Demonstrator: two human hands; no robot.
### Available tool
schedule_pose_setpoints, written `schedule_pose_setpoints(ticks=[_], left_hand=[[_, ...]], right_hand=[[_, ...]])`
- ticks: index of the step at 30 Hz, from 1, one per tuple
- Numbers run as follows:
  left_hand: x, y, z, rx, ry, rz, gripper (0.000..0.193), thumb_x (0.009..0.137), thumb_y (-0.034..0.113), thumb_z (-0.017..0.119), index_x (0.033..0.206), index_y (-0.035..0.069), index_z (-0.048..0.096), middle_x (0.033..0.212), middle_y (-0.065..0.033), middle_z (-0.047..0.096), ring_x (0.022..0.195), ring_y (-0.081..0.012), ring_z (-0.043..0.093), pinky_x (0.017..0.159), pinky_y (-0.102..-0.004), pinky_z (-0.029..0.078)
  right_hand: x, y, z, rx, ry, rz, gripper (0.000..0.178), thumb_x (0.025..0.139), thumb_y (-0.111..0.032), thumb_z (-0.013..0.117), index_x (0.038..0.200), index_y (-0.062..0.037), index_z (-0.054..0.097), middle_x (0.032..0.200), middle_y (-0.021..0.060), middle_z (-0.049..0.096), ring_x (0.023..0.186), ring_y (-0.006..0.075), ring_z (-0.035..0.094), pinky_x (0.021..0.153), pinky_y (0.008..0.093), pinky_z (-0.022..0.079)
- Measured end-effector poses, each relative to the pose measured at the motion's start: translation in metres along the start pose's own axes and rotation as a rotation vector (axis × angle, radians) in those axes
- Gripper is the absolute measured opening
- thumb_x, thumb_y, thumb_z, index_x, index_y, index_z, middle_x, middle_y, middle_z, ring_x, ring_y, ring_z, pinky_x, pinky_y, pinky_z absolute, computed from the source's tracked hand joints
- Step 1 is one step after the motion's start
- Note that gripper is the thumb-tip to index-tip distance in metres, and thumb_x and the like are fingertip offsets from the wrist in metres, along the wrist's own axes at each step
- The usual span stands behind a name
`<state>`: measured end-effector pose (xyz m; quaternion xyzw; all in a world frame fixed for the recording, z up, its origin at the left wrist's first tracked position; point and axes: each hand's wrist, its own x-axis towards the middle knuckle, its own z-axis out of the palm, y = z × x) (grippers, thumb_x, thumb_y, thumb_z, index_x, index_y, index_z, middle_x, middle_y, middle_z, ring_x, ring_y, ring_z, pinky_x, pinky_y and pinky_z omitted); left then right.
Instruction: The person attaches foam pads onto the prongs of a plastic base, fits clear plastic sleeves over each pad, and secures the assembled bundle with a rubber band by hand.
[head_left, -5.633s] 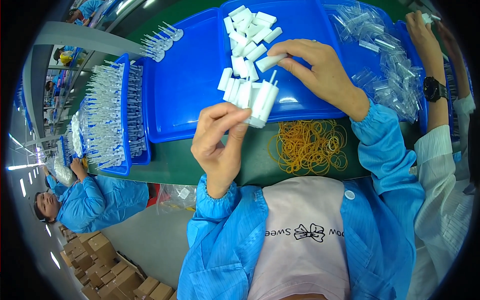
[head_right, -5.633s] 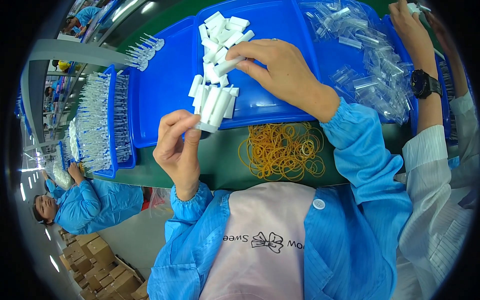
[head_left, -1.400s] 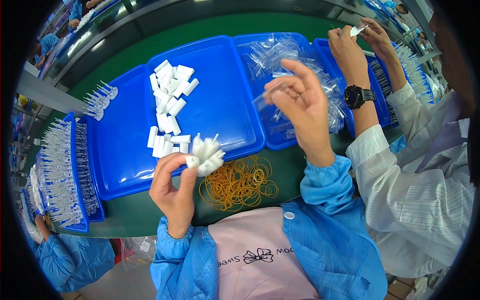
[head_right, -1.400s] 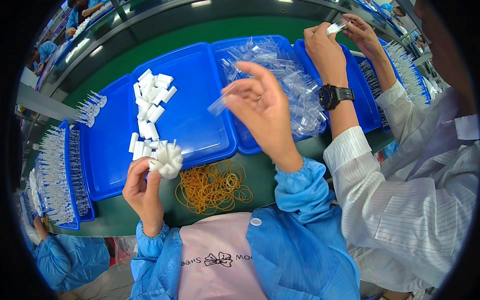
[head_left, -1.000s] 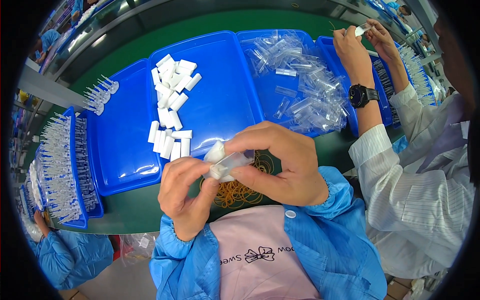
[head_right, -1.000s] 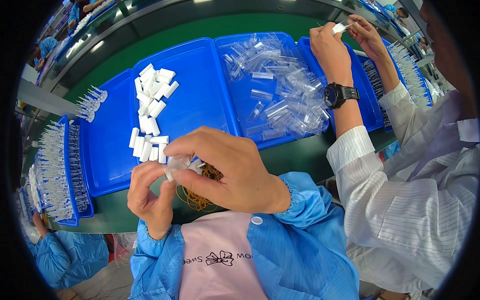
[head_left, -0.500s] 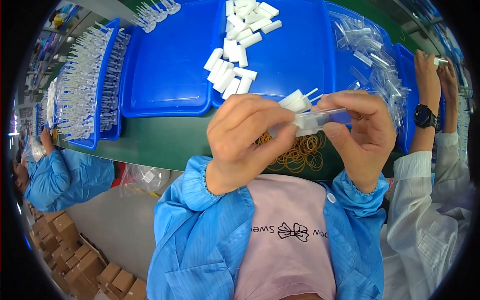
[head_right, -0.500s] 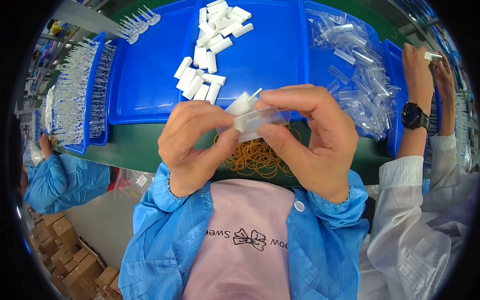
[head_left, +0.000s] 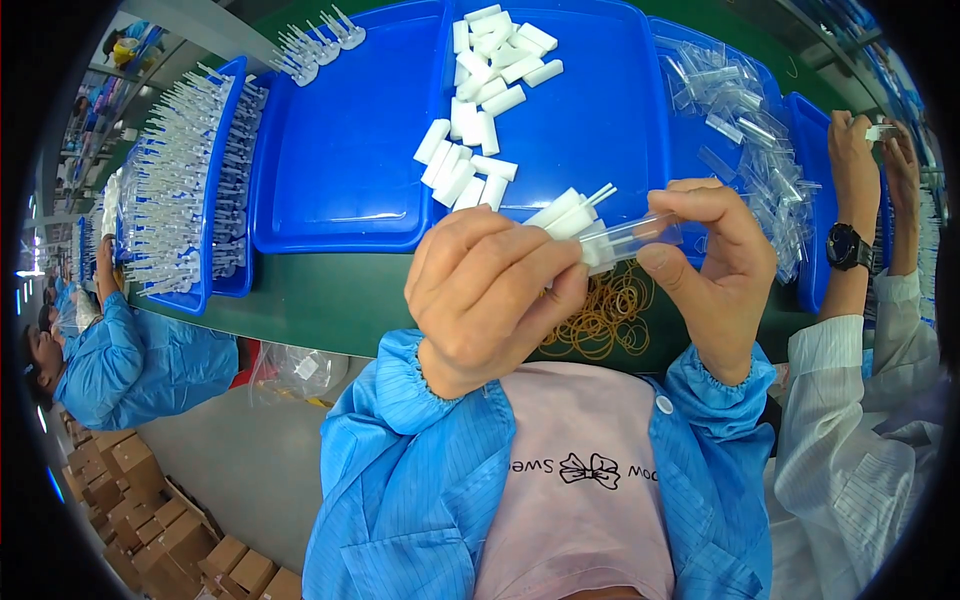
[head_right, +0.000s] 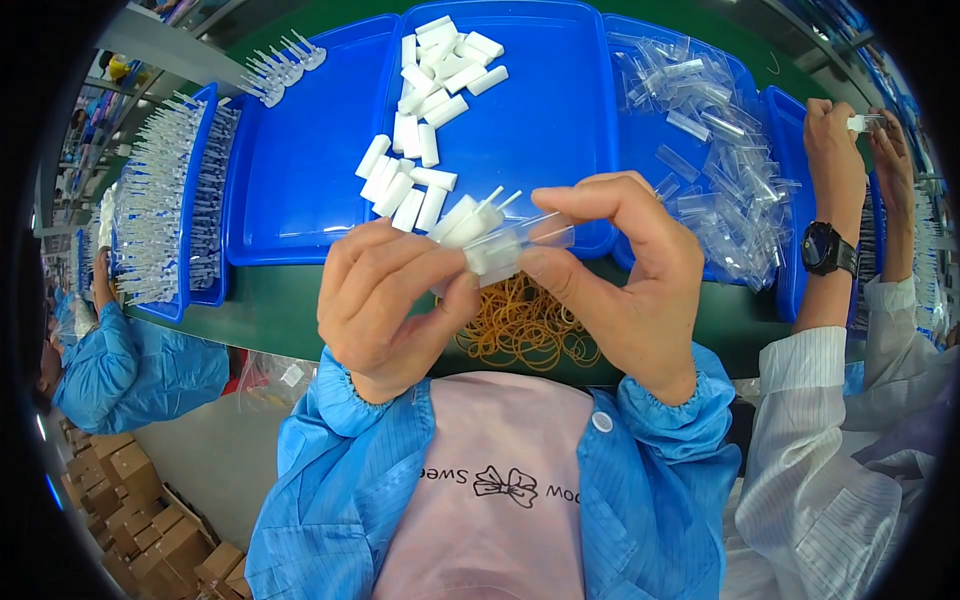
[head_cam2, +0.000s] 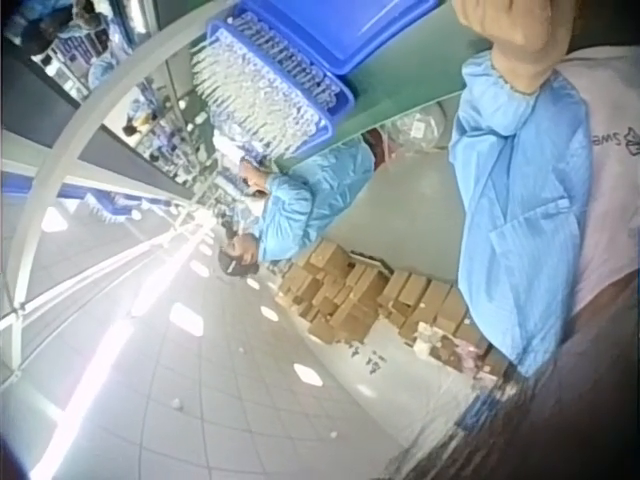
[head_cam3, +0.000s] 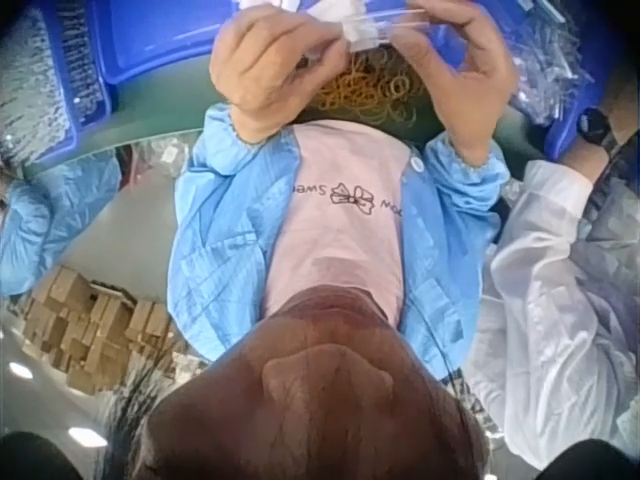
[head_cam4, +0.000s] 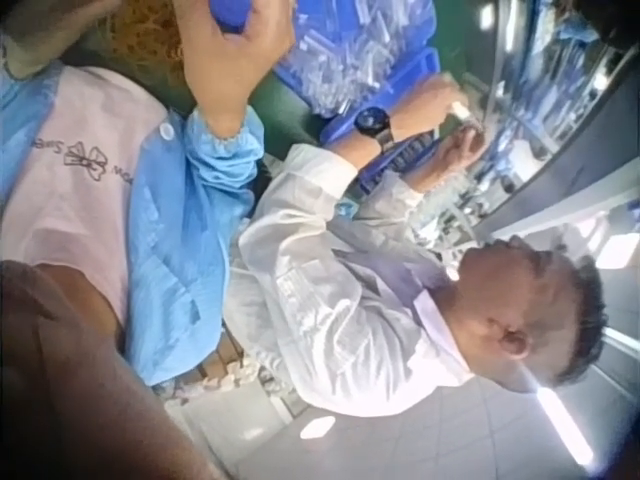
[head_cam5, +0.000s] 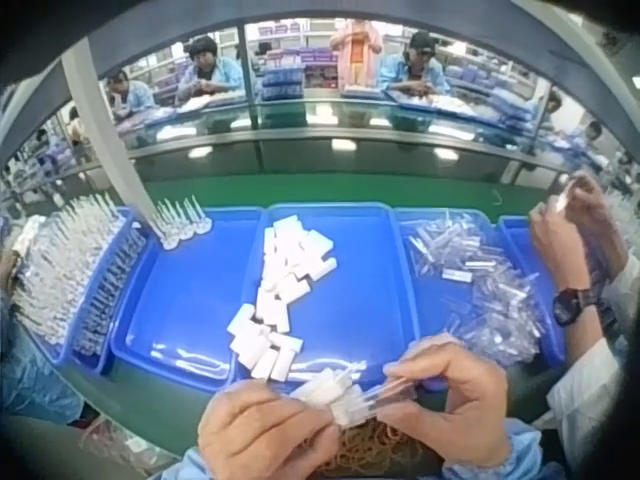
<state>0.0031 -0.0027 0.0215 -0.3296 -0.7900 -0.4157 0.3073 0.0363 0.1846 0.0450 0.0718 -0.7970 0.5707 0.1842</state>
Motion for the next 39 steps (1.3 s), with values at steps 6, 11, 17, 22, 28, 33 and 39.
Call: schedule_pose_setpoints(ticks=[6,11,17,22,28,33,39], left_hand=[[0.000,-0.004,0.005,-0.084,0.001,-0.111,0.036,0.061,0.000,0.077,0.093,0.004,0.060,0.077,-0.0047,0.065,0.077,-0.0218,0.060,0.080,-0.0397,0.048],[0.002,-0.004,0.004,-0.098,-0.062,-0.046,0.037,0.064,0.001,0.076,0.095,0.004,0.057,0.082,-0.0066,0.067,0.080,-0.0221,0.064,0.086,-0.0447,0.046],[0.003,-0.005,0.003,-0.118,-0.091,-0.005,0.050,0.067,-0.004,0.074,0.105,0.008,0.043,0.082,-0.0085,0.067,0.078,-0.0219,0.066,0.091,-0.0464,0.042],[0.002,-0.002,0.007,-0.132,0.026,0.017,0.036,0.062,-0.003,0.075,0.089,0.010,0.055,0.079,-0.0028,0.066,0.075,-0.0182,0.064,0.086,-0.0387,0.047],[0.001,-0.005,0.005,-0.165,0.022,-0.003,0.035,0.063,-0.003,0.075,0.088,0.010,0.054,0.079,-0.0030,0.066,0.075,-0.0169,0.064,0.089,-0.0399,0.045],[0.004,-0.003,0.001,-0.251,-0.025,-0.091,0.032,0.066,-0.003,0.074,0.088,0.009,0.054,0.079,-0.0033,0.066,0.073,-0.0157,0.064,0.089,-0.0409,0.045],[0.006,-0.003,-0.004,-0.462,-0.141,-0.310,0.030,0.070,-0.003,0.071,0.089,0.006,0.050,0.078,-0.0040,0.066,0.072,-0.0122,0.063,0.089,-0.0393,0.044]], right_hand=[[0.004,0.017,-0.004,0.034,-0.062,-0.141,0.027,0.068,-0.003,0.075,0.093,-0.0025,0.065,0.086,0.0071,0.062,0.089,0.0174,0.056,0.077,0.0283,0.044],[0.003,0.010,-0.006,0.015,-0.026,0.011,0.030,0.065,-0.008,0.079,0.090,-0.0034,0.064,0.082,0.0053,0.060,0.079,0.0179,0.058,0.074,0.0282,0.044],[0.017,0.006,-0.013,-0.210,-0.105,-0.161,0.028,0.060,-0.016,0.083,0.076,-0.0041,0.063,0.063,0.0024,0.054,0.060,0.0127,0.049,0.060,0.0268,0.038],[0.025,0.014,-0.017,-0.250,-0.200,-0.159,0.028,0.060,-0.018,0.083,0.074,-0.0044,0.063,0.059,0.0017,0.052,0.055,0.0106,0.044,0.056,0.0266,0.035],[0.018,0.004,-0.009,-0.014,-0.129,-0.018,0.027,0.064,-0.012,0.080,0.085,-0.0036,0.065,0.070,0.0032,0.058,0.061,0.0109,0.050,0.055,0.0224,0.040],[0.017,0.000,-0.010,-0.060,-0.128,-0.126,0.027,0.066,-0.007,0.077,0.090,-0.0024,0.066,0.080,0.0066,0.060,0.065,0.0123,0.052,0.057,0.0234,0.042],[0.020,0.005,-0.013,-0.031,-0.192,-0.231,0.025,0.067,0.000,0.072,0.091,-0.0033,0.067,0.090,0.0103,0.062,0.078,0.0189,0.061,0.066,0.0270,0.049]])
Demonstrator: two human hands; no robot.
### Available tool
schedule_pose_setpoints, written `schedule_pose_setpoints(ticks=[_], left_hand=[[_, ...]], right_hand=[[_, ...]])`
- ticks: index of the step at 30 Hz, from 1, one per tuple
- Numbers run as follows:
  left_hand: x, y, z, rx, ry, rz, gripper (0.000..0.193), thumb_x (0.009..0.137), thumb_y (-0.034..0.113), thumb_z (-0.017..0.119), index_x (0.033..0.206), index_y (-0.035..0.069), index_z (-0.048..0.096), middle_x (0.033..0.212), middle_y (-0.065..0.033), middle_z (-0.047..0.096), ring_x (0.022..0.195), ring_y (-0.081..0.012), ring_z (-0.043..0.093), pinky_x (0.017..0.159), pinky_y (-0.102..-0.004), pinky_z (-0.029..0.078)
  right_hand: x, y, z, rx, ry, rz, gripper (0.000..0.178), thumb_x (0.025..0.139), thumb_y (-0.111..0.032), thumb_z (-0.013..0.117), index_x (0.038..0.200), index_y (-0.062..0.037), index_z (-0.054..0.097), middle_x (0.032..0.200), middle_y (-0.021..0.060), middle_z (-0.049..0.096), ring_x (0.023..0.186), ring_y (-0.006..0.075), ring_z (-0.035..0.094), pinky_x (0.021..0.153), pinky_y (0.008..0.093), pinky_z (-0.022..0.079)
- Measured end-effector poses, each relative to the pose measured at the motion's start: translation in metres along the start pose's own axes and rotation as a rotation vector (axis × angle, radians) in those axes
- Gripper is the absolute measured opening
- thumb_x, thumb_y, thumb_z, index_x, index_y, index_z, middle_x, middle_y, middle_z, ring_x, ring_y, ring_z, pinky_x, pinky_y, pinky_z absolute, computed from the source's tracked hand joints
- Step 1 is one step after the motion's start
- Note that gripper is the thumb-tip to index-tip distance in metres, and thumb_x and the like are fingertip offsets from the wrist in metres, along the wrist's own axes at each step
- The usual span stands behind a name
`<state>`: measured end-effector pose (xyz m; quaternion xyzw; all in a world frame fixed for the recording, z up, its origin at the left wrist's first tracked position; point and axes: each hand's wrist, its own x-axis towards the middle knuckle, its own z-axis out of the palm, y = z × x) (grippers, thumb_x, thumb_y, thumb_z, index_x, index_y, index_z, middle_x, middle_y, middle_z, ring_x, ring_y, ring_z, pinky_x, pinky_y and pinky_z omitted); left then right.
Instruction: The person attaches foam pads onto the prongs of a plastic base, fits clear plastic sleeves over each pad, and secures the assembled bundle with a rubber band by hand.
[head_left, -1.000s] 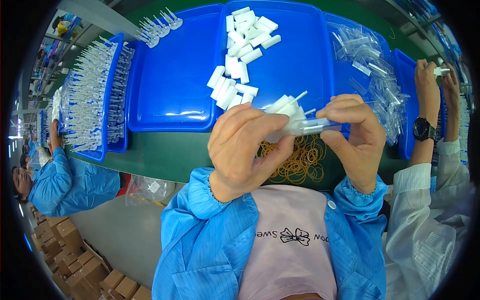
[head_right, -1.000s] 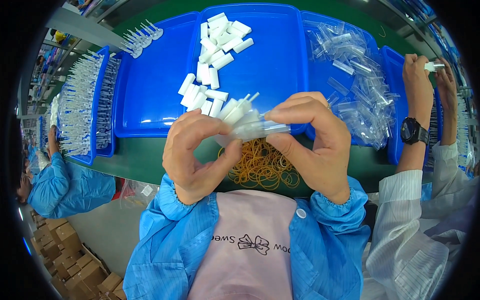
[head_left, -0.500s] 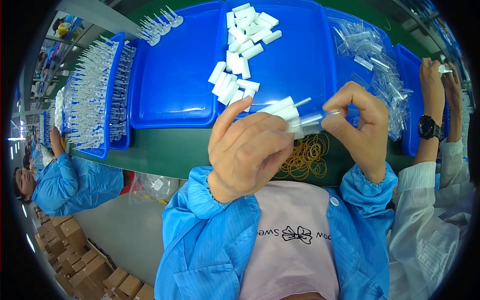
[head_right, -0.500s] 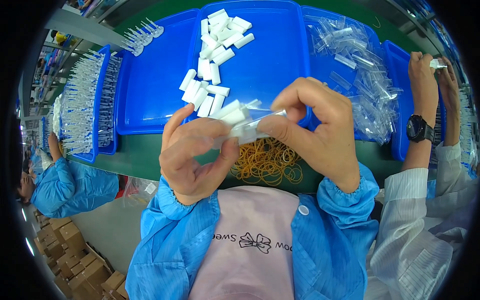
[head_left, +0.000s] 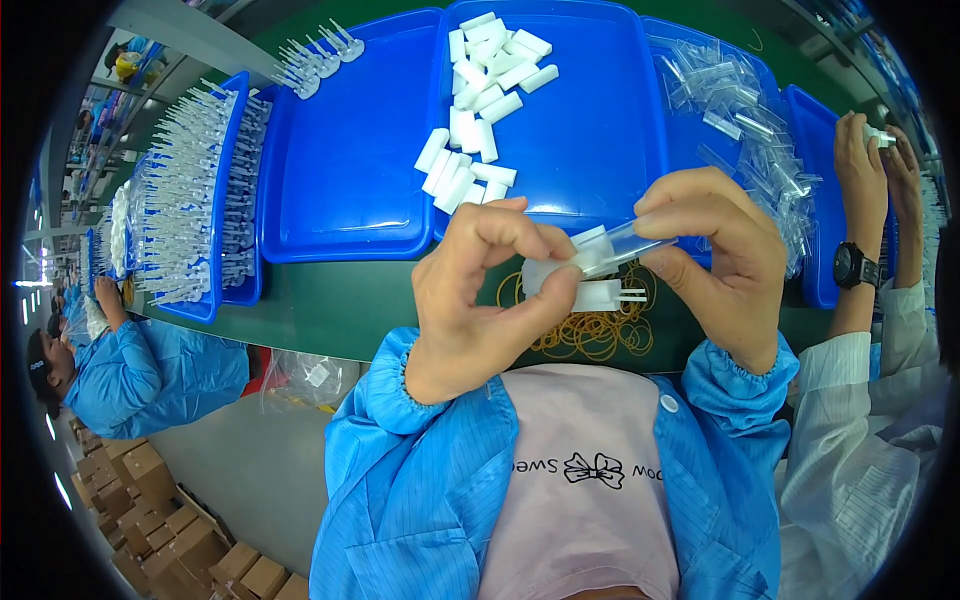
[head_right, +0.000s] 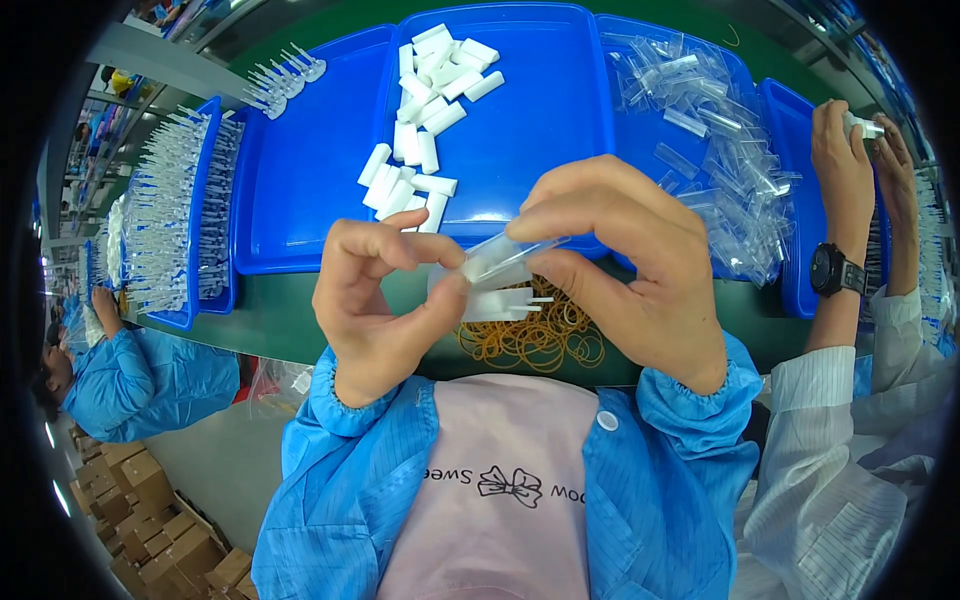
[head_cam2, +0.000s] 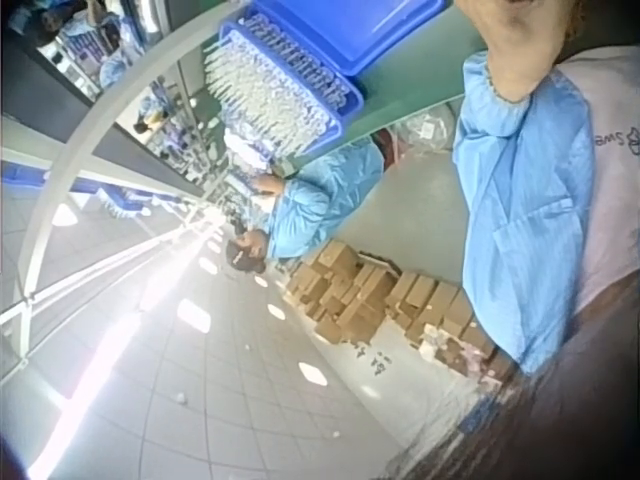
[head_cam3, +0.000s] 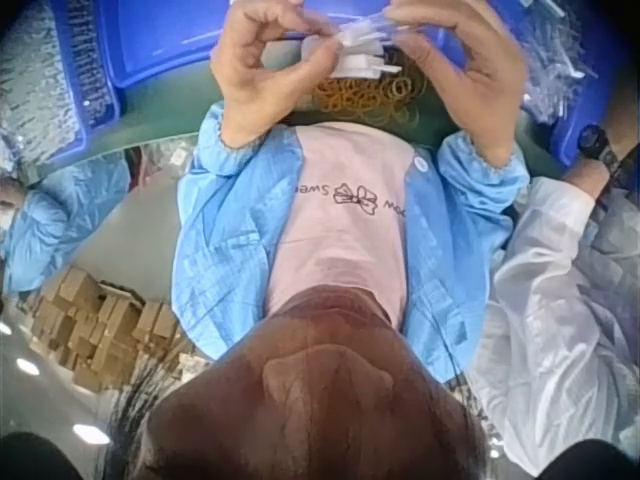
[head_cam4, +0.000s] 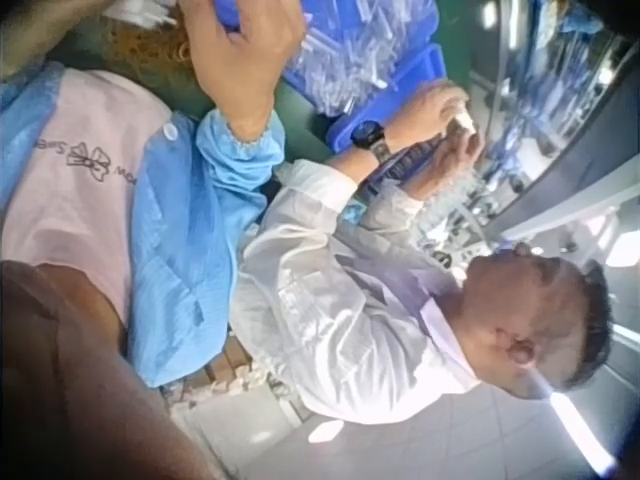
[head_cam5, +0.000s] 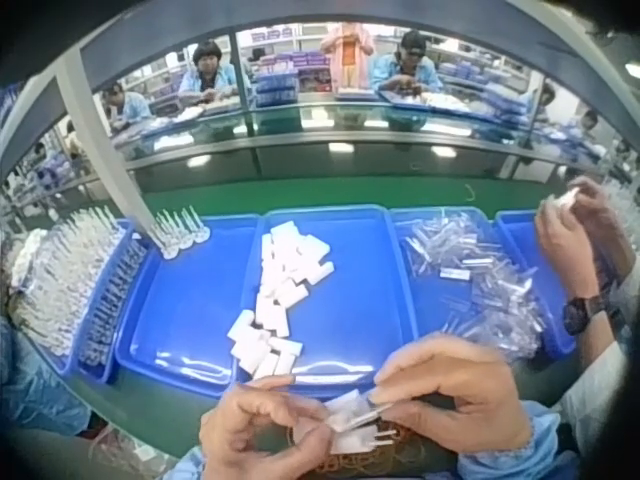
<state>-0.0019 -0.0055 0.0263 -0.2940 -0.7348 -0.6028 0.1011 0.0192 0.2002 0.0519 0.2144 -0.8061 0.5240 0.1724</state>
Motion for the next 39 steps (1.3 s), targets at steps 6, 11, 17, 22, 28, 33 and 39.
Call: schedule_pose_setpoints(ticks=[6,11,17,22,28,33,39], left_hand=[[0.004,0.001,-0.001,-0.139,-0.017,-0.185,0.028,0.070,-0.001,0.071,0.087,0.006,0.051,0.078,-0.0043,0.066,0.072,-0.0125,0.063,0.087,-0.0383,0.046],[0.002,0.001,-0.001,0.249,-0.031,0.092,0.036,0.068,-0.004,0.072,0.088,0.010,0.045,0.081,-0.0062,0.067,0.080,-0.0140,0.064,0.095,-0.0435,0.039],[0.008,-0.003,0.003,0.339,0.003,0.180,0.036,0.067,-0.003,0.075,0.089,0.010,0.049,0.082,-0.0051,0.068,0.080,-0.0164,0.065,0.092,-0.0429,0.042],[0.012,-0.016,0.002,0.395,-0.040,0.288,0.044,0.064,0.001,0.078,0.100,0.007,0.052,0.091,-0.0075,0.066,0.086,-0.0190,0.063,0.090,-0.0387,0.044],[0.008,-0.033,0.005,-0.149,0.089,-0.144,0.067,0.070,0.012,0.076,0.128,0.001,0.043,0.121,-0.0101,0.048,0.095,-0.0193,0.057,0.081,-0.0304,0.047],[0.005,-0.034,0.008,-0.748,-0.005,-0.599,0.047,0.084,0.013,0.066,0.125,-0.001,0.048,0.115,-0.0081,0.050,0.094,-0.0144,0.057,0.079,-0.0261,0.048],[0.002,-0.038,0.015,-0.673,0.036,-0.405,0.041,0.078,-0.005,0.067,0.116,-0.004,0.055,0.112,-0.0094,0.050,0.096,-0.0163,0.058,0.083,-0.0272,0.051]], right_hand=[[0.000,-0.006,-0.004,-0.037,-0.027,0.054,0.023,0.068,0.000,0.071,0.091,-0.0032,0.067,0.091,0.0105,0.062,0.082,0.0201,0.062,0.069,0.0281,0.050],[-0.002,0.000,0.001,0.162,0.041,0.202,0.024,0.074,0.002,0.067,0.097,-0.0003,0.065,0.093,0.0097,0.062,0.085,0.0170,0.061,0.072,0.0271,0.048],[-0.004,0.004,0.002,0.160,0.068,0.211,0.027,0.074,0.005,0.066,0.101,0.0009,0.064,0.097,0.0097,0.061,0.086,0.0146,0.059,0.075,0.0260,0.048],[-0.006,0.019,0.004,0.217,0.127,0.240,0.025,0.076,0.005,0.065,0.101,0.0021,0.063,0.099,0.0093,0.060,0.086,0.0144,0.058,0.078,0.0254,0.048],[-0.013,0.025,0.004,0.548,0.275,0.415,0.029,0.080,0.004,0.063,0.108,0.0032,0.056,0.100,0.0107,0.059,0.091,0.0157,0.060,0.083,0.0269,0.048],[-0.018,0.031,0.002,0.551,0.282,0.391,0.025,0.081,0.001,0.063,0.105,0.0028,0.055,0.102,0.0115,0.060,0.092,0.0168,0.061,0.085,0.0281,0.048],[-0.023,0.027,0.002,0.613,0.406,0.434,0.021,0.082,-0.004,0.065,0.102,0.0009,0.058,0.100,0.0117,0.060,0.092,0.0175,0.061,0.085,0.0291,0.047]])
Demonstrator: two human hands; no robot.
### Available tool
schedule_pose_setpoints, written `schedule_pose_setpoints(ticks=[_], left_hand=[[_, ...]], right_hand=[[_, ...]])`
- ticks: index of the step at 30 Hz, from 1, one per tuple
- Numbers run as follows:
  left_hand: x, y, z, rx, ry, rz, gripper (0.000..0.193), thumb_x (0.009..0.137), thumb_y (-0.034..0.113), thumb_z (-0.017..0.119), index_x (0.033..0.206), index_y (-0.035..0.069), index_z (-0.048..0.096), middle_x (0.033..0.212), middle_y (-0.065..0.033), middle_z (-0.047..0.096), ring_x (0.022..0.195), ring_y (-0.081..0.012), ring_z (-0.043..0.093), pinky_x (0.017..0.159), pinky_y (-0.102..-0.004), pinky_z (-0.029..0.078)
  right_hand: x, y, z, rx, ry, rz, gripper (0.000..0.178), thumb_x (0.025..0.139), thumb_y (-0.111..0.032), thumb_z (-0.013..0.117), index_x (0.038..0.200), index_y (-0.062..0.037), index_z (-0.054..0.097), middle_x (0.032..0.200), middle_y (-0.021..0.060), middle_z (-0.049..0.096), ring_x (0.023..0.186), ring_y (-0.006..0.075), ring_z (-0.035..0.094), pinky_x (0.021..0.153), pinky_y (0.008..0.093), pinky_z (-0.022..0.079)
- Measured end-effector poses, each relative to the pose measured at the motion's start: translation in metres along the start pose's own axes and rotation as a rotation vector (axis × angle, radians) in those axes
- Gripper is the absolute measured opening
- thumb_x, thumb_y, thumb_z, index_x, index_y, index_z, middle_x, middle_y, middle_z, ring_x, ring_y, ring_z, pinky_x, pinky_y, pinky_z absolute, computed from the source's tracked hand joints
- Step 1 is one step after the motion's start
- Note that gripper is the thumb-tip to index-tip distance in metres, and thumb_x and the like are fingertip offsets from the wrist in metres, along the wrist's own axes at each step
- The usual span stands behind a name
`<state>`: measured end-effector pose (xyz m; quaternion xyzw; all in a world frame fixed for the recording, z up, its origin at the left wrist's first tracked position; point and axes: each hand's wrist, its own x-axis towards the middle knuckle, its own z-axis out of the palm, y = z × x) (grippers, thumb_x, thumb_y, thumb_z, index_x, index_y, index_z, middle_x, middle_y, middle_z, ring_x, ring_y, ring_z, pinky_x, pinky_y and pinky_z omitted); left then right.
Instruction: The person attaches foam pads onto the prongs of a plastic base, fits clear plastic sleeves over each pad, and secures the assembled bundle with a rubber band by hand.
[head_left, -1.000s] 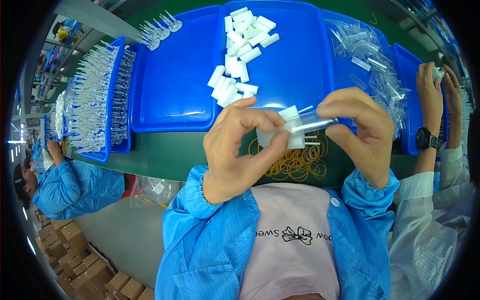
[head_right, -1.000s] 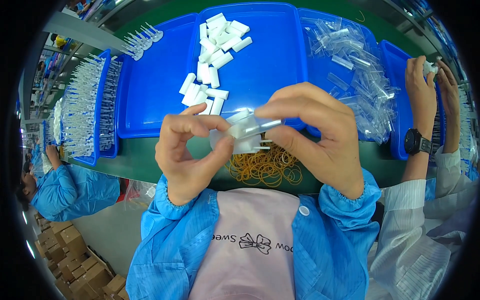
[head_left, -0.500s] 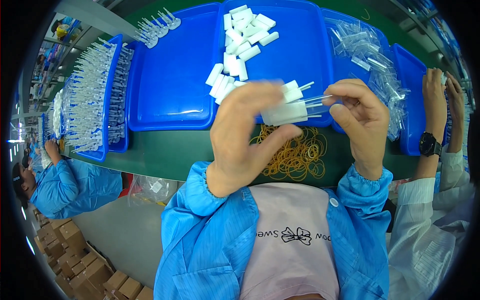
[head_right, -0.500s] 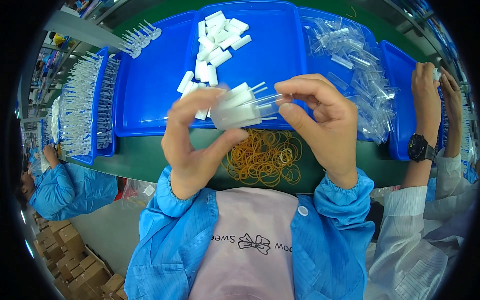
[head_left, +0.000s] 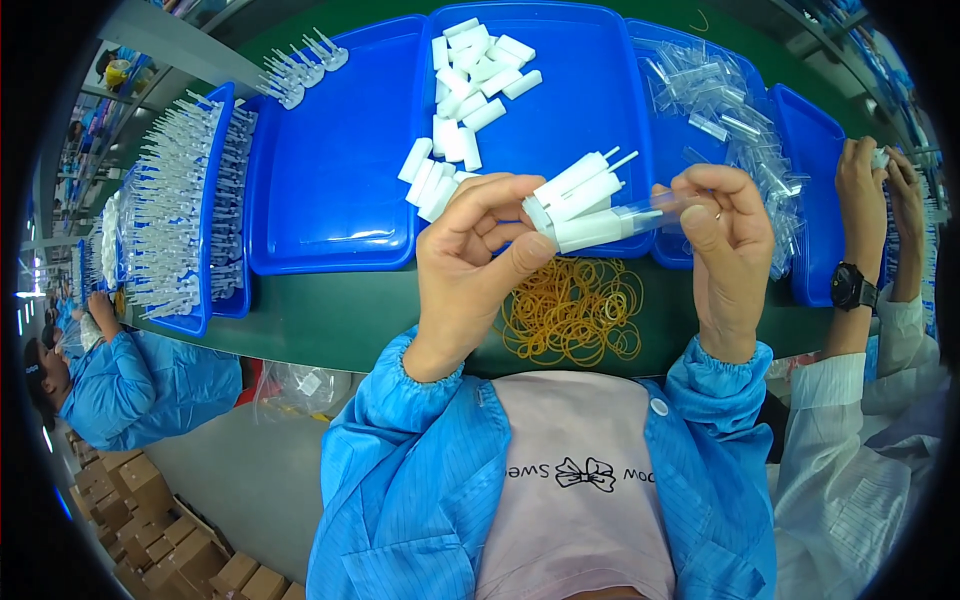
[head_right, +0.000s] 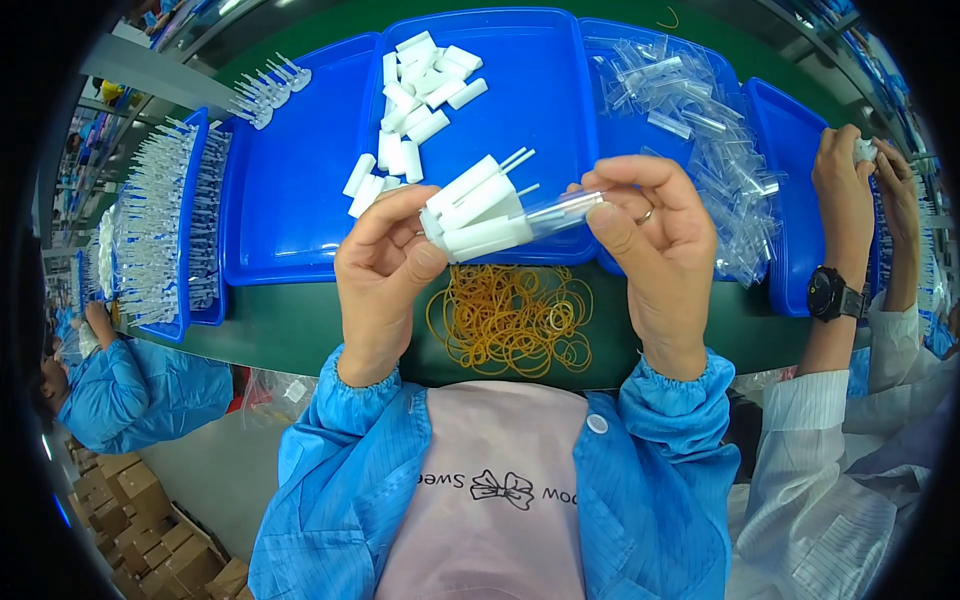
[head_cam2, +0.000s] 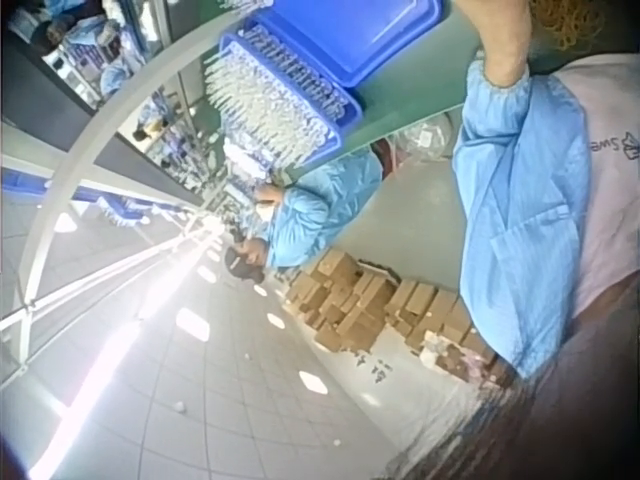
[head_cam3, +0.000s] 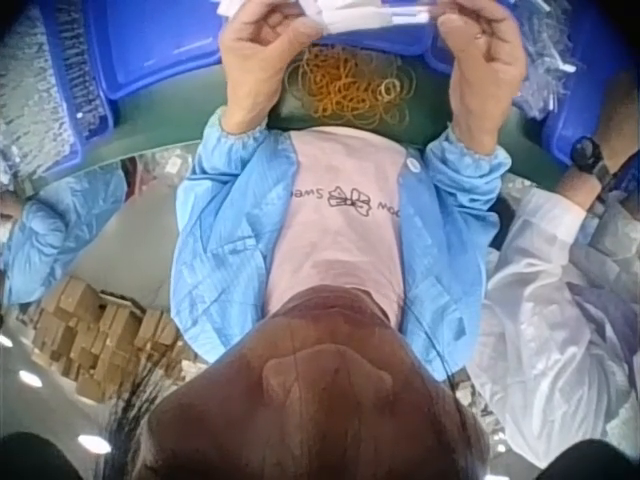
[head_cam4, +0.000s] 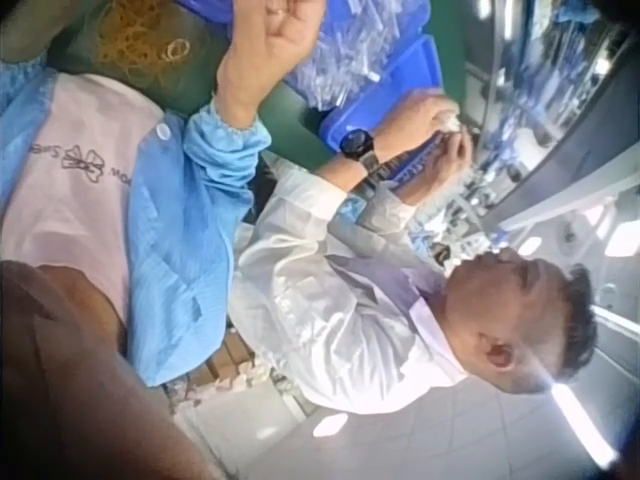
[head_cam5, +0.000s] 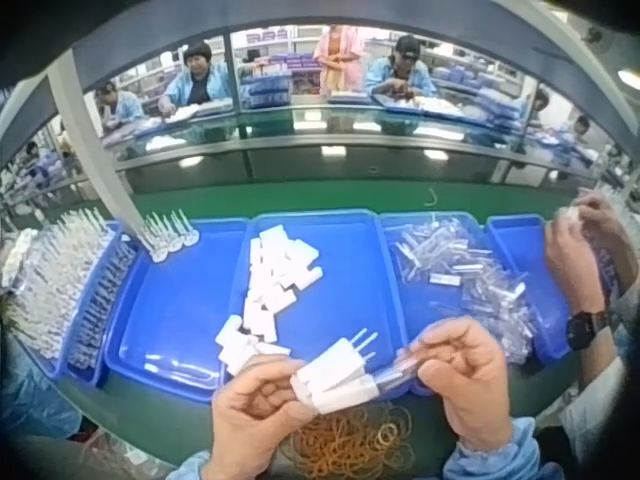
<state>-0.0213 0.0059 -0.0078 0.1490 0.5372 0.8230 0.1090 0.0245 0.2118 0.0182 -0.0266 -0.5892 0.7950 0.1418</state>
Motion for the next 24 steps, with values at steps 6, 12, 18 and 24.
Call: schedule_pose_setpoints(ticks=[6,12,18,24], left_hand=[[-0.006,0.000,0.008,0.054,0.010,0.114,0.042,0.073,-0.011,0.069,0.113,-0.004,0.058,0.110,-0.0102,0.050,0.096,-0.0182,0.058,0.084,-0.0280,0.053],[-0.010,-0.001,0.010,0.039,0.017,0.132,0.043,0.072,-0.010,0.070,0.113,-0.003,0.059,0.111,-0.0107,0.050,0.096,-0.0187,0.058,0.084,-0.0291,0.054],[-0.013,0.000,0.011,0.043,0.010,0.118,0.043,0.072,-0.009,0.070,0.114,-0.003,0.059,0.111,-0.0109,0.049,0.095,-0.0185,0.058,0.085,-0.0288,0.054],[-0.013,0.001,0.008,0.027,0.008,0.079,0.044,0.074,-0.008,0.069,0.116,-0.004,0.057,0.113,-0.0102,0.048,0.098,-0.0194,0.058,0.086,-0.0292,0.054]], right_hand=[[-0.004,0.000,-0.002,-0.289,-0.086,-0.241,0.017,0.077,-0.002,0.069,0.092,-0.0010,0.062,0.096,0.0089,0.062,0.092,0.0177,0.056,0.090,0.0320,0.040],[-0.012,0.001,0.007,-0.298,-0.078,-0.227,0.016,0.075,-0.003,0.072,0.088,-0.0027,0.063,0.092,0.0071,0.063,0.091,0.0169,0.054,0.089,0.0329,0.038],[-0.013,-0.001,0.013,-0.330,-0.098,-0.238,0.015,0.074,-0.003,0.073,0.086,-0.0034,0.064,0.090,0.0067,0.063,0.089,0.0167,0.054,0.084,0.0305,0.040],[-0.010,-0.005,0.013,-0.411,-0.127,-0.254,0.014,0.074,-0.003,0.072,0.086,-0.0033,0.065,0.091,0.0076,0.063,0.089,0.0171,0.054,0.082,0.0294,0.041]])
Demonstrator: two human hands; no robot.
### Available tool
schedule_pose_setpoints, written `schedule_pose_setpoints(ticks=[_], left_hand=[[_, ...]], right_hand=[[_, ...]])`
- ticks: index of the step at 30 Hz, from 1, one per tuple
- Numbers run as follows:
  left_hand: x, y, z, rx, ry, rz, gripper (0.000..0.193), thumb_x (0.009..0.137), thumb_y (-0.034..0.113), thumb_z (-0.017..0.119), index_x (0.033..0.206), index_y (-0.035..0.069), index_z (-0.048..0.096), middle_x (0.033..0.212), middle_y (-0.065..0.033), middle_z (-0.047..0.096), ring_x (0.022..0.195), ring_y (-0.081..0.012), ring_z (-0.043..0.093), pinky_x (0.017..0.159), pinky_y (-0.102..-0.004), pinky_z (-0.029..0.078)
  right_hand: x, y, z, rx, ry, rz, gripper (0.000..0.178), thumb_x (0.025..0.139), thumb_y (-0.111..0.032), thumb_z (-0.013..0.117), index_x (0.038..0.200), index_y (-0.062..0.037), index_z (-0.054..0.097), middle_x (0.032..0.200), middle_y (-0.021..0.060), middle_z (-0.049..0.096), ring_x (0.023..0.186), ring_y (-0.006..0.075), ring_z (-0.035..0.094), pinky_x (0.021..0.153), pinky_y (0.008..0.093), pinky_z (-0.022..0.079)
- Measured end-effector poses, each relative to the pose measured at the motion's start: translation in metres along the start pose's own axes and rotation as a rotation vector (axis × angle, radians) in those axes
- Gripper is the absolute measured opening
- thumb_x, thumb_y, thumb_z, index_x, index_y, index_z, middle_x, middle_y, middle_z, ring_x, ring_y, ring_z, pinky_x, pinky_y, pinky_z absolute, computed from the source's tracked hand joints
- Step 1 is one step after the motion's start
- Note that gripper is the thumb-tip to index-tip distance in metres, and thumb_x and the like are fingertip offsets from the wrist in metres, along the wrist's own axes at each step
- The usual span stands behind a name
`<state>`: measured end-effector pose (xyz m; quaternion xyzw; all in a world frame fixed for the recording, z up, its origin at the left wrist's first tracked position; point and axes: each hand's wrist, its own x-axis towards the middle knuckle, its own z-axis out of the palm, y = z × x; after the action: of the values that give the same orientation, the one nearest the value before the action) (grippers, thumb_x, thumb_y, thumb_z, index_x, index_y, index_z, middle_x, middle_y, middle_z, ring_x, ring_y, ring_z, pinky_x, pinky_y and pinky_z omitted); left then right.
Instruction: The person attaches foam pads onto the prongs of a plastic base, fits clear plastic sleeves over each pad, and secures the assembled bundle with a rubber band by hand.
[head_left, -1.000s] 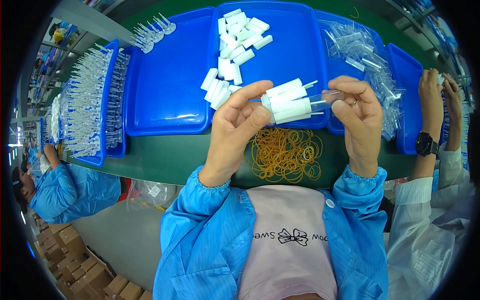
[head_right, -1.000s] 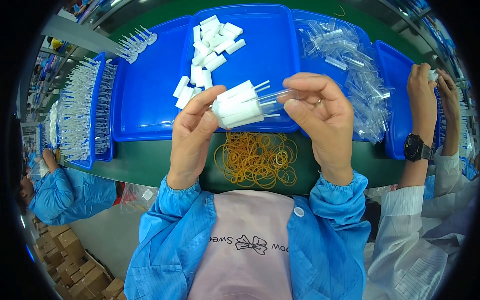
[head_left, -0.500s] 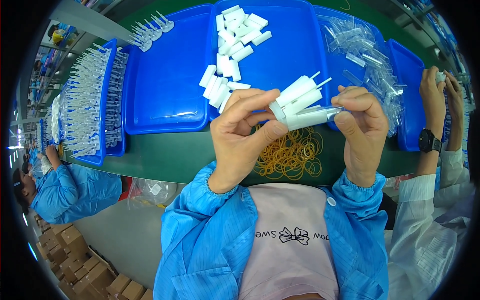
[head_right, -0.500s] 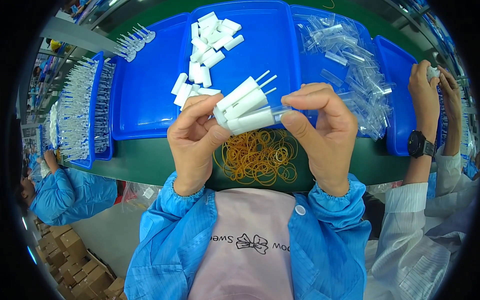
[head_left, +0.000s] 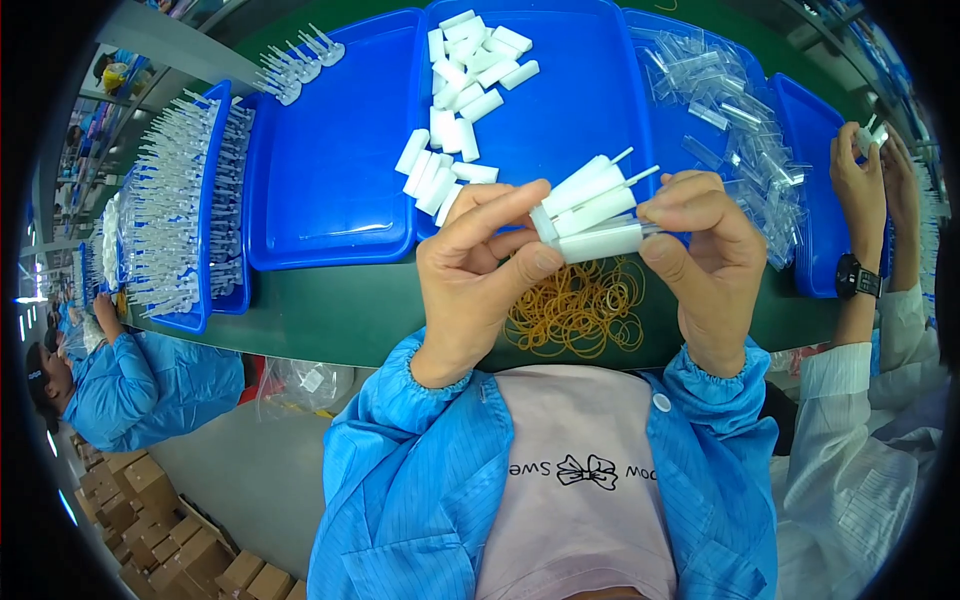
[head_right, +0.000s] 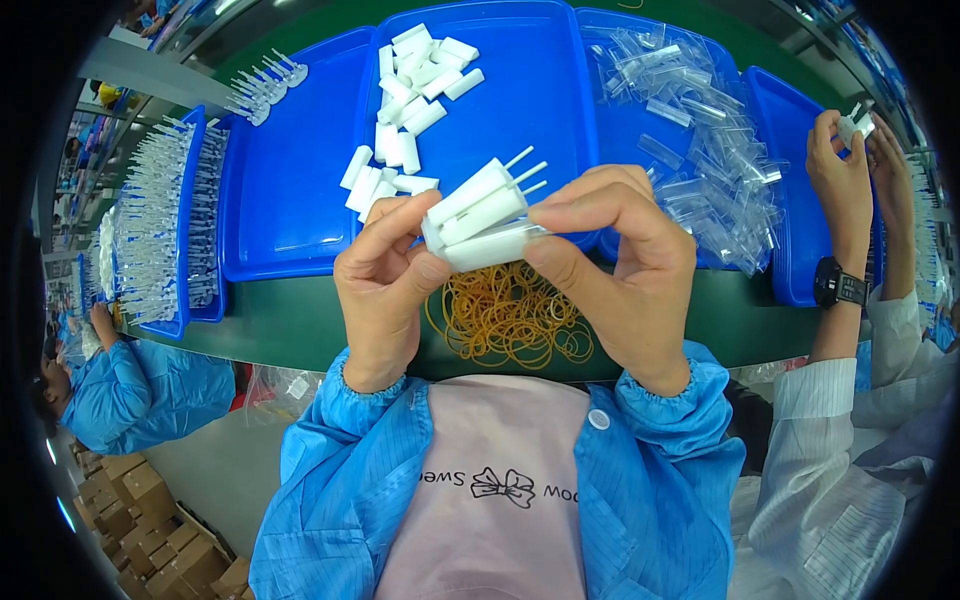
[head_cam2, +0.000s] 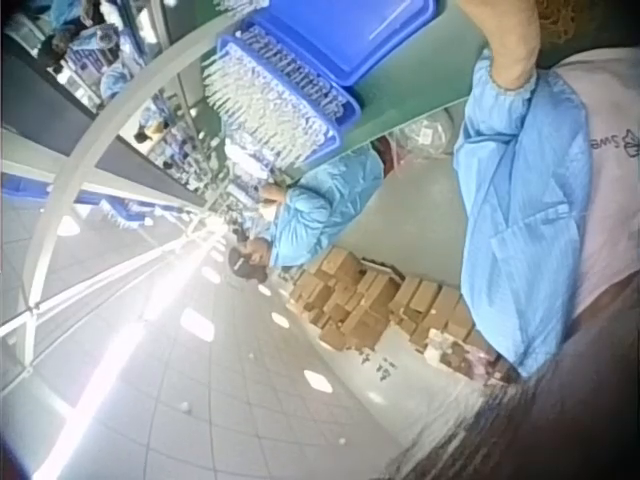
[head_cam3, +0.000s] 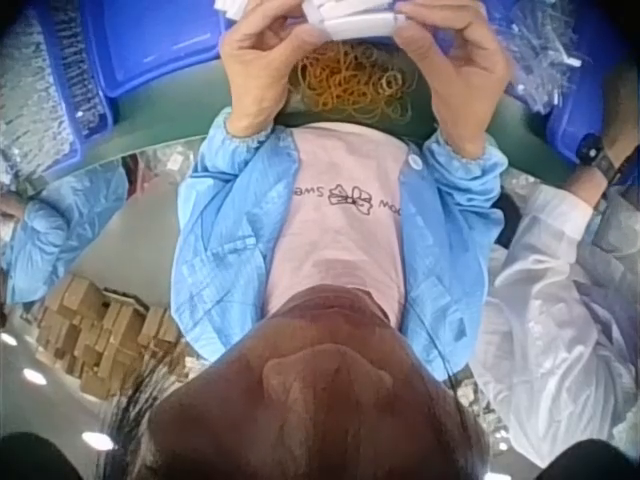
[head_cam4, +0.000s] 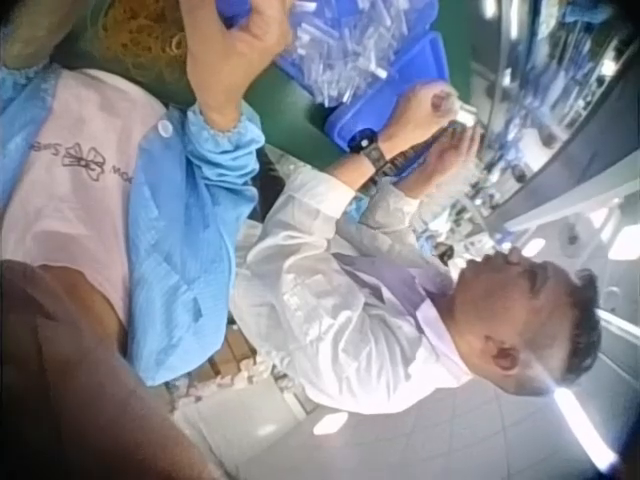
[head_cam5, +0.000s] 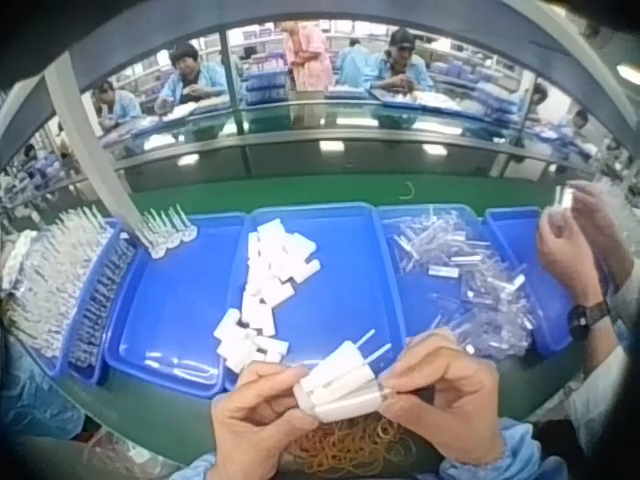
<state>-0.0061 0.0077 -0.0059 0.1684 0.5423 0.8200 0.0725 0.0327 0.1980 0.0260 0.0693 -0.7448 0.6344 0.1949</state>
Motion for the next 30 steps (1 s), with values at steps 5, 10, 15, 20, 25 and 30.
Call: schedule_pose_setpoints(ticks=[5,10,15,20,25,30], left_hand=[[0.000,0.006,-0.002,-0.070,-0.009,-0.073,0.043,0.077,-0.006,0.067,0.118,-0.006,0.054,0.114,-0.0094,0.047,0.102,-0.0210,0.058,0.087,-0.0298,0.053],[0.004,0.010,-0.008,-0.111,-0.046,-0.116,0.042,0.078,-0.006,0.066,0.118,-0.005,0.054,0.114,-0.0095,0.047,0.103,-0.0201,0.057,0.089,-0.0284,0.051],[0.002,0.010,-0.010,-0.035,-0.092,-0.117,0.042,0.077,-0.004,0.068,0.117,-0.005,0.055,0.112,-0.0093,0.048,0.100,-0.0185,0.057,0.088,-0.0275,0.051],[0.001,0.009,-0.008,0.099,-0.064,-0.051,0.043,0.075,-0.004,0.070,0.117,-0.002,0.057,0.112,-0.0099,0.048,0.099,-0.0178,0.057,0.087,-0.0276,0.051],[0.006,0.010,-0.002,0.355,-0.024,0.126,0.043,0.070,-0.003,0.073,0.111,0.002,0.062,0.113,-0.0108,0.050,0.100,-0.0179,0.057,0.083,-0.0278,0.054],[0.011,0.015,0.002,0.496,0.012,0.178,0.036,0.067,-0.002,0.075,0.101,0.003,0.066,0.110,-0.0106,0.053,0.095,-0.0173,0.059,0.074,-0.0260,0.055]], right_hand=[[0.026,-0.018,-0.013,-0.300,-0.011,-0.222,0.026,0.074,-0.006,0.068,0.100,-0.0041,0.067,0.101,0.0105,0.061,0.097,0.0198,0.055,0.087,0.0309,0.041],[0.060,-0.027,-0.022,-0.653,-0.417,-0.363,0.039,0.066,-0.011,0.069,0.105,-0.0055,0.066,0.108,0.0108,0.059,0.109,0.0283,0.052,0.095,0.0399,0.038],[0.072,-0.022,-0.017,-0.550,-0.600,-0.403,0.044,0.055,-0.018,0.076,0.098,-0.0074,0.068,0.094,0.0076,0.062,0.107,0.0295,0.052,0.089,0.0409,0.041],[0.072,-0.019,-0.012,-0.535,-0.588,-0.394,0.036,0.054,-0.012,0.076,0.089,-0.0073,0.068,0.087,0.0061,0.060,0.099,0.0269,0.054,0.081,0.0374,0.044],[0.073,-0.019,-0.005,-0.532,-0.572,-0.328,0.030,0.055,-0.006,0.074,0.083,-0.0066,0.067,0.083,0.0065,0.059,0.091,0.0253,0.055,0.079,0.0353,0.044],[0.061,-0.024,0.005,-0.530,-0.464,-0.387,0.029,0.056,-0.004,0.073,0.084,-0.0066,0.064,0.083,0.0060,0.058,0.087,0.0250,0.054,0.077,0.0353,0.043]])
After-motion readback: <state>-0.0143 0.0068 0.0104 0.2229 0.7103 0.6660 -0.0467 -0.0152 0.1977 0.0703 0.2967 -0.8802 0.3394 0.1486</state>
